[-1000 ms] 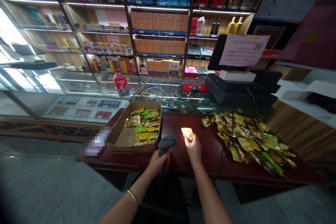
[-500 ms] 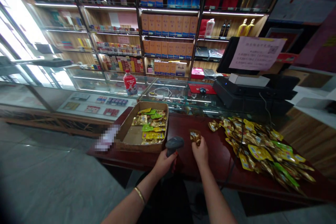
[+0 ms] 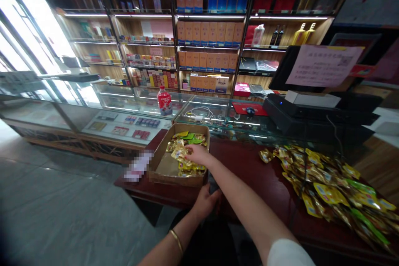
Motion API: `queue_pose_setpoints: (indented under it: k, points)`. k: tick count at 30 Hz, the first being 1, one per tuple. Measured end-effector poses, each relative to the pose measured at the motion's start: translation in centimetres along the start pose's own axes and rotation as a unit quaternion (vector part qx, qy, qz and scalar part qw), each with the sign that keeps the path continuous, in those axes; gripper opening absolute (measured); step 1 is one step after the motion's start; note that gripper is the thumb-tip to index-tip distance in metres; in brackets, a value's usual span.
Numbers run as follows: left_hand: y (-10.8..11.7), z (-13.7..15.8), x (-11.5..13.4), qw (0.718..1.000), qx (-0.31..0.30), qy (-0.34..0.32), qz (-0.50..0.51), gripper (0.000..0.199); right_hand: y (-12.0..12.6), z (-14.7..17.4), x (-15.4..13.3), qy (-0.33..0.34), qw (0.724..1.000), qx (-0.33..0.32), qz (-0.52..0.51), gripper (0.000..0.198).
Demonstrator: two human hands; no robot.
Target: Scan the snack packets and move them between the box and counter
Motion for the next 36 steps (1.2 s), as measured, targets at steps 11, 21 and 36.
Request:
queue_pose_setpoints:
  k: [11,21,36]
  points:
    - [0.1,-0.2,0.2,0.999,0.0,0.017,-0.029,0.047,9.2,8.8,9.3,-0.257,0.931,0.228,0.126,0.031]
    - [-0.1,0.0,0.6,0.999,0.003,0.013,-0.031,0.047,8.1,17.8,18.1,-0.403,0.835,0.287,0.242,0.038]
    - [-0.1,0.2,0.2,1.0,-0.011,0.002,-0.028,0.042,8.2,18.4,18.0,-0.312,0.892,0.104,0.309,0.022]
Point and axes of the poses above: each hand's wrist, its own z-axis away from the middle knuckle, its own y-axis out of the back of the hand, x = y × z, the point moved 1 cm from there along -z, towards the middle knuckle, and after that the axes turned 15 degrees about -x, right-handed, at the moved point
